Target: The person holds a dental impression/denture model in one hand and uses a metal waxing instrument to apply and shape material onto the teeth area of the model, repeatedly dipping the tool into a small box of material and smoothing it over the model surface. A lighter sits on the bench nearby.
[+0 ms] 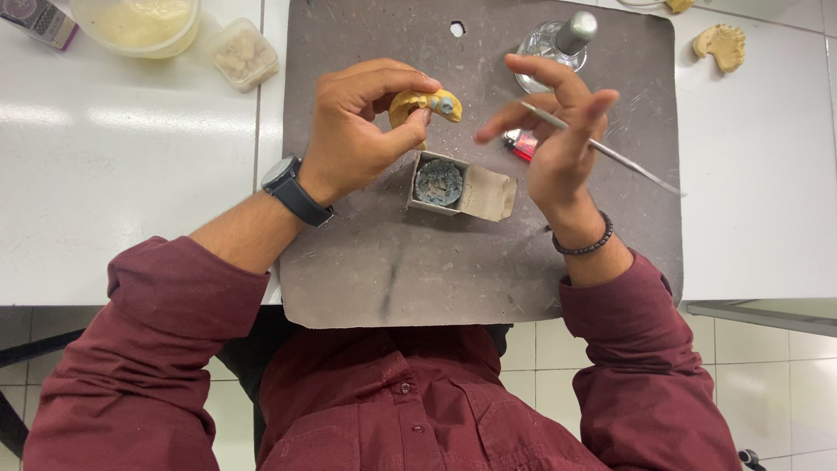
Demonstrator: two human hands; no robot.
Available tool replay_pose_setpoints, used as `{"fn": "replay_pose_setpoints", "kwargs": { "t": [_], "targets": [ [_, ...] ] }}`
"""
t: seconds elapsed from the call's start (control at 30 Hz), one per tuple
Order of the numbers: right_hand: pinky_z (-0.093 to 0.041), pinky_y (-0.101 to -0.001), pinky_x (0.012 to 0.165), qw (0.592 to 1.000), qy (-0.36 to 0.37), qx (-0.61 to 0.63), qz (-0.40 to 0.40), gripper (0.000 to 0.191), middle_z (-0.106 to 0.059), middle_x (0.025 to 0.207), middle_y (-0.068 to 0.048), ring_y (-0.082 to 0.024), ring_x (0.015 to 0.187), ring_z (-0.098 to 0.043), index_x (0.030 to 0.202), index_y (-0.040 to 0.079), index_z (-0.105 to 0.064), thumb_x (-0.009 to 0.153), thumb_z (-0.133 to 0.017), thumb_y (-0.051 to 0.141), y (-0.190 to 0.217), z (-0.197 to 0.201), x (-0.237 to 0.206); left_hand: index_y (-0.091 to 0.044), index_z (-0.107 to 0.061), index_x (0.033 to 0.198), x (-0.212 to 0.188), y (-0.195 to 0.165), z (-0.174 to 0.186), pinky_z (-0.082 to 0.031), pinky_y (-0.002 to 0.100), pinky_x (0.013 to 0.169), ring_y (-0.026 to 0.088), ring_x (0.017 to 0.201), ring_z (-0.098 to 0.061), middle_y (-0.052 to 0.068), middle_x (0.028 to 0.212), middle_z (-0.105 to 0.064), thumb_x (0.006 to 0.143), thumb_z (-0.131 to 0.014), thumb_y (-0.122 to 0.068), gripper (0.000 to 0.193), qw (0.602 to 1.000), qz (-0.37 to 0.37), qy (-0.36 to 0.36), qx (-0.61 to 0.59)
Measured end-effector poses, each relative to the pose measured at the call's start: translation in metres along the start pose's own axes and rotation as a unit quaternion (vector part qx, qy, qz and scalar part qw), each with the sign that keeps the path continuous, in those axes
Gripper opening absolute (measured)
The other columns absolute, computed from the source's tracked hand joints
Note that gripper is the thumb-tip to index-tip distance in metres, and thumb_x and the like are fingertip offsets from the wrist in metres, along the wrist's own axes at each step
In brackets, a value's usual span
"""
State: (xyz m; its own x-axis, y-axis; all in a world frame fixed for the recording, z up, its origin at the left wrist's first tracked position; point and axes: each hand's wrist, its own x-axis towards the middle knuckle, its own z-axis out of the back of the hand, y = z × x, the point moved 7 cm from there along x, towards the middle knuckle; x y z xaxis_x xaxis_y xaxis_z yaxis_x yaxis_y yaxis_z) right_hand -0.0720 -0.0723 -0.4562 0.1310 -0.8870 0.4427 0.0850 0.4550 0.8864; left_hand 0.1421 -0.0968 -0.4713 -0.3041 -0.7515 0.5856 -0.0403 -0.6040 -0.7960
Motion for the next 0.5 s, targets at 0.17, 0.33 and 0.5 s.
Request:
{"fn": "replay_pose_setpoints", "kwargs": {
  "t": [0.17, 0.33, 0.5],
  "targets": [
    [-0.068, -0.0322, 0.092, 0.994, 0.055, -0.087, 0.028, 0.024, -0.075, 0.118, -0.018, -0.025, 0.107, -0.077, 0.129, -0.004, -0.065, 0.110, -0.067, 0.011, 0.001, -0.022, 0.005, -0.002, -0.075, 0.119, -0.001, -0.002, 0.000, -0.064, 0.025, 0.085, 0.014, 0.099, -0.074, 0.009, 0.112, -0.076, 0.095, -0.074, 0.001, 0.024, 1.000, 0.010, 0.000, 0.002],
    [-0.066, -0.0335, 0.100, 0.989, 0.086, -0.113, 0.030, 0.027, -0.075, 0.121, -0.017, -0.025, 0.114, -0.076, 0.127, -0.003, -0.068, 0.101, -0.076, -0.004, 0.005, -0.031, 0.004, -0.003, -0.075, 0.119, 0.000, -0.003, 0.001, -0.065, 0.025, 0.085, 0.014, 0.097, -0.076, 0.009, 0.111, -0.076, 0.097, -0.074, -0.001, 0.022, 1.000, 0.011, 0.000, 0.007],
    [-0.066, -0.0339, 0.101, 0.988, 0.085, -0.123, 0.048, 0.026, -0.075, 0.121, -0.018, -0.025, 0.114, -0.076, 0.126, -0.002, -0.068, 0.101, -0.076, -0.005, 0.009, -0.034, 0.005, -0.003, -0.075, 0.118, -0.001, -0.002, 0.001, -0.064, 0.024, 0.081, 0.013, 0.093, -0.076, 0.008, 0.108, -0.077, 0.097, -0.073, -0.001, 0.021, 1.000, 0.022, 0.004, 0.018]
  ]
}}
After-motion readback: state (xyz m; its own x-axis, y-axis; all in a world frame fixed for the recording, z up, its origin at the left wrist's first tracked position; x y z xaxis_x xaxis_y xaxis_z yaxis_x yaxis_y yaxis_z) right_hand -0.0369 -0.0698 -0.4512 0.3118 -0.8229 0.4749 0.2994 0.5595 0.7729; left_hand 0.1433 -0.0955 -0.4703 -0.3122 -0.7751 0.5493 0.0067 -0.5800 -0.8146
